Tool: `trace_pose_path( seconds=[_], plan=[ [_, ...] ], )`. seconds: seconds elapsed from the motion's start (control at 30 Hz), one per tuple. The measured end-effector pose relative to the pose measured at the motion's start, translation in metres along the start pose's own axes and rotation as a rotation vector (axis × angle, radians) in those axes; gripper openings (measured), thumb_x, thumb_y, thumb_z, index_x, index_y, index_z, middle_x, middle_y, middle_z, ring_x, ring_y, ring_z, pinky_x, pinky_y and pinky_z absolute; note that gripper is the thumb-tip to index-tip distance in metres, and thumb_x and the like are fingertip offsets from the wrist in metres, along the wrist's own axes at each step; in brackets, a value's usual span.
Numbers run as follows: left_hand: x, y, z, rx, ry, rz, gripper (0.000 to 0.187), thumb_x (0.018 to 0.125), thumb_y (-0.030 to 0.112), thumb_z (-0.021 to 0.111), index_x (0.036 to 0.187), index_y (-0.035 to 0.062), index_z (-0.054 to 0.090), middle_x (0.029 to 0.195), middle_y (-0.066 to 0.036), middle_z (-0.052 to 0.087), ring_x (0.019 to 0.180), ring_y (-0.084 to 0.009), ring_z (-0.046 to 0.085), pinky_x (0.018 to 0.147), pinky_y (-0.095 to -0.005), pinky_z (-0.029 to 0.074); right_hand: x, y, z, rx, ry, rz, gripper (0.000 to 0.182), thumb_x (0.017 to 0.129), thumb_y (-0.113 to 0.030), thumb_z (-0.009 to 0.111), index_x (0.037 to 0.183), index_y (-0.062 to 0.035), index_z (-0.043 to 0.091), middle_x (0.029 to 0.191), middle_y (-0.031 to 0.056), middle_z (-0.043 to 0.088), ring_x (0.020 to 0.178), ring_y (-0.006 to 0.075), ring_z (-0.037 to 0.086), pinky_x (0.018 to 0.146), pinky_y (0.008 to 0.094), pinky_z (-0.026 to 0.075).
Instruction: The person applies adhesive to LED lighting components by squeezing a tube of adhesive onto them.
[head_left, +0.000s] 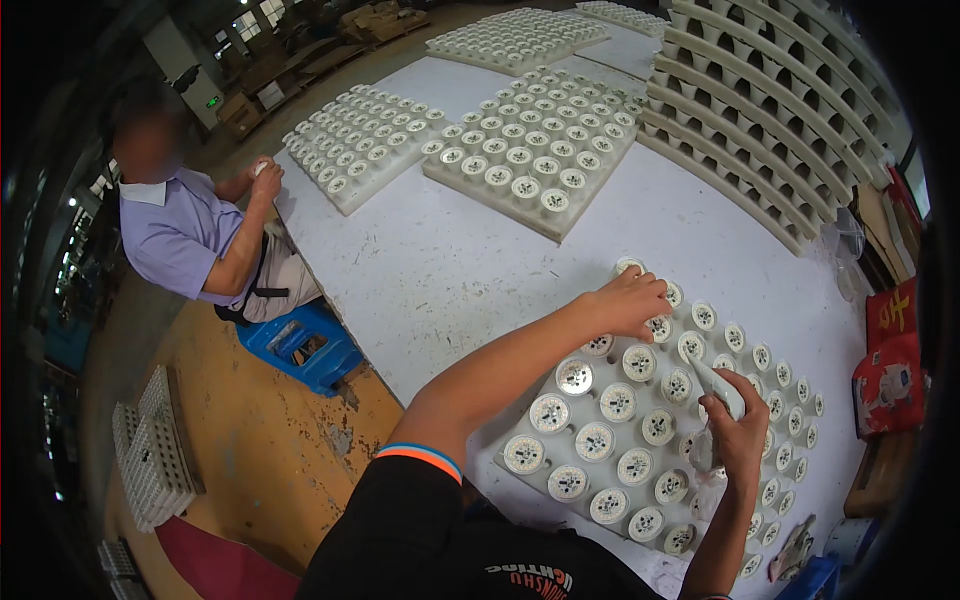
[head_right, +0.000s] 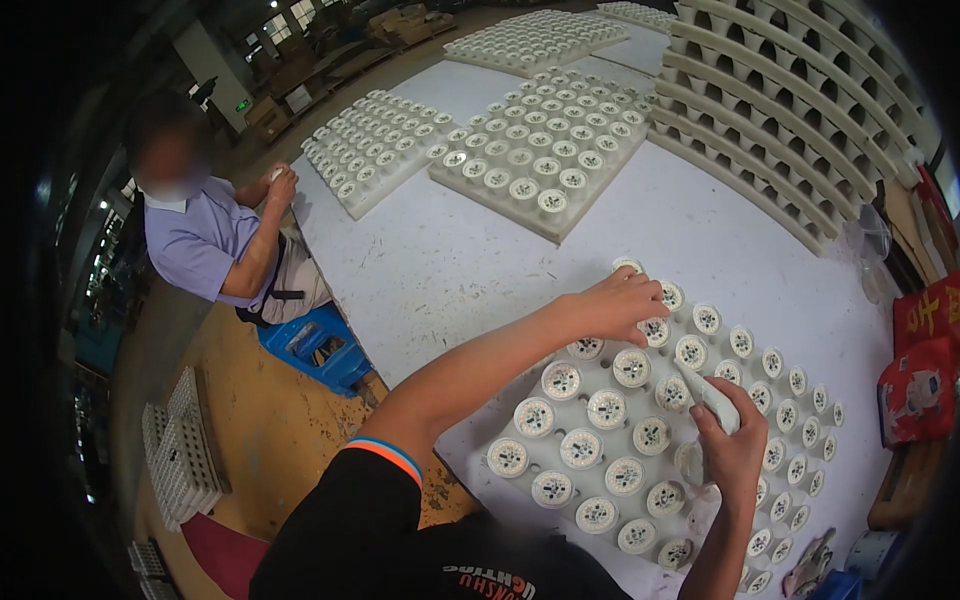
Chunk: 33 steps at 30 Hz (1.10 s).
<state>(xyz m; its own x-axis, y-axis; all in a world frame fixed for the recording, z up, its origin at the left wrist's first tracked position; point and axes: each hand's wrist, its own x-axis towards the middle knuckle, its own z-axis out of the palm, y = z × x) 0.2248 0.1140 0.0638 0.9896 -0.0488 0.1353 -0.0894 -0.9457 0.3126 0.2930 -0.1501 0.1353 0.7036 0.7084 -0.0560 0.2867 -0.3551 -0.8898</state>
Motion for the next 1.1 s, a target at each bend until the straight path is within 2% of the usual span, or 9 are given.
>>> trace_pose_path(
  seconds=[0.3, 0.4, 0.47, 0.5, 0.53, 0.63, 0.8, 0.9, 1.1],
  plan=[
    [0.007, -0.004, 0.005, 0.015, -0.077, -0.03, 0.057, 0.067, 0.031, 0.081, 0.121, 0.0234, 0.065, 0.115, -0.007, 0.059, 0.116, -0.0254, 0.05, 0.099, -0.045, 0.034, 0.003, -0.002, 0.005, 0.003, -0.001, -0.076, 0.036, 0.075, -0.003, 0.071, 0.111, -0.0008, 0.066, 0.093, 0.0049, 0.067, 0.077, 0.0096, 0.059, 0.068, 0.0253, 0.049],
    [0.01, -0.009, 0.008, 0.008, -0.12, -0.038, 0.056, 0.066, 0.033, 0.081, 0.119, 0.0221, 0.066, 0.114, -0.008, 0.061, 0.114, -0.0262, 0.052, 0.099, -0.0469, 0.034, 0.006, 0.007, 0.003, -0.04, 0.018, -0.043, 0.037, 0.075, -0.003, 0.071, 0.112, -0.0006, 0.066, 0.093, 0.0055, 0.067, 0.077, 0.0098, 0.059, 0.069, 0.026, 0.049],
    [0.024, -0.018, -0.03, 0.013, -0.179, -0.031, 0.056, 0.067, 0.032, 0.08, 0.119, 0.0204, 0.064, 0.108, -0.008, 0.061, 0.111, -0.027, 0.054, 0.097, -0.0462, 0.034, 0.005, 0.001, 0.006, -0.093, 0.061, 0.002, 0.037, 0.074, -0.004, 0.072, 0.111, 0.0001, 0.066, 0.094, 0.0057, 0.068, 0.078, 0.0106, 0.059, 0.072, 0.0263, 0.049],
    [0.015, -0.005, -0.008, -0.055, -0.253, -0.02, 0.056, 0.068, 0.032, 0.079, 0.12, 0.0195, 0.063, 0.106, -0.008, 0.062, 0.11, -0.0274, 0.055, 0.096, -0.0458, 0.035, 0.005, 0.003, 0.002, -0.064, 0.024, 0.08, 0.037, 0.075, -0.006, 0.072, 0.111, 0.0002, 0.066, 0.096, 0.0062, 0.068, 0.081, 0.0119, 0.059, 0.076, 0.0272, 0.049],
    [0.013, -0.003, 0.002, -0.063, -0.219, -0.025, 0.055, 0.068, 0.032, 0.079, 0.119, 0.0183, 0.063, 0.105, -0.008, 0.062, 0.11, -0.0273, 0.055, 0.095, -0.046, 0.035, 0.001, 0.01, -0.001, -0.071, 0.023, 0.087, 0.038, 0.075, -0.007, 0.072, 0.111, 0.0002, 0.066, 0.098, 0.0071, 0.068, 0.083, 0.0128, 0.06, 0.078, 0.0278, 0.049],
    [0.015, -0.009, 0.013, 0.021, -0.103, -0.032, 0.055, 0.068, 0.032, 0.079, 0.117, 0.0148, 0.062, 0.104, -0.008, 0.062, 0.11, -0.0269, 0.055, 0.095, -0.0461, 0.035, 0.006, 0.009, -0.002, -0.195, 0.067, -0.117, 0.039, 0.073, -0.007, 0.073, 0.111, -0.0008, 0.067, 0.104, 0.0107, 0.068, 0.094, 0.0158, 0.063, 0.084, 0.0296, 0.049],
    [0.008, -0.006, 0.005, 0.03, -0.087, -0.055, 0.058, 0.068, 0.032, 0.08, 0.118, 0.0127, 0.061, 0.105, -0.008, 0.062, 0.11, -0.0263, 0.055, 0.101, -0.0455, 0.031, 0.003, -0.004, -0.001, -0.029, 0.004, 0.01, 0.035, 0.075, -0.002, 0.072, 0.109, -0.0001, 0.067, 0.092, 0.006, 0.068, 0.078, 0.0116, 0.06, 0.071, 0.0269, 0.049],
    [0.002, -0.008, 0.009, 0.0, -0.073, -0.043, 0.057, 0.068, 0.032, 0.08, 0.117, 0.0111, 0.06, 0.104, -0.009, 0.062, 0.109, -0.0263, 0.056, 0.103, -0.0454, 0.029, 0.002, -0.002, 0.0, -0.014, 0.011, -0.063, 0.033, 0.076, -0.001, 0.071, 0.109, -0.0001, 0.067, 0.087, 0.004, 0.067, 0.072, 0.0097, 0.058, 0.065, 0.0256, 0.048],
    [0.005, 0.002, 0.006, -0.008, -0.067, -0.114, 0.06, 0.068, 0.033, 0.08, 0.119, 0.0084, 0.06, 0.104, -0.01, 0.062, 0.108, -0.0271, 0.057, 0.104, -0.0465, 0.03, 0.014, -0.001, 0.0, -0.024, 0.005, -0.035, 0.032, 0.077, -0.003, 0.072, 0.109, -0.0014, 0.067, 0.089, 0.0057, 0.069, 0.074, 0.0108, 0.06, 0.067, 0.0273, 0.049]
  ],
)
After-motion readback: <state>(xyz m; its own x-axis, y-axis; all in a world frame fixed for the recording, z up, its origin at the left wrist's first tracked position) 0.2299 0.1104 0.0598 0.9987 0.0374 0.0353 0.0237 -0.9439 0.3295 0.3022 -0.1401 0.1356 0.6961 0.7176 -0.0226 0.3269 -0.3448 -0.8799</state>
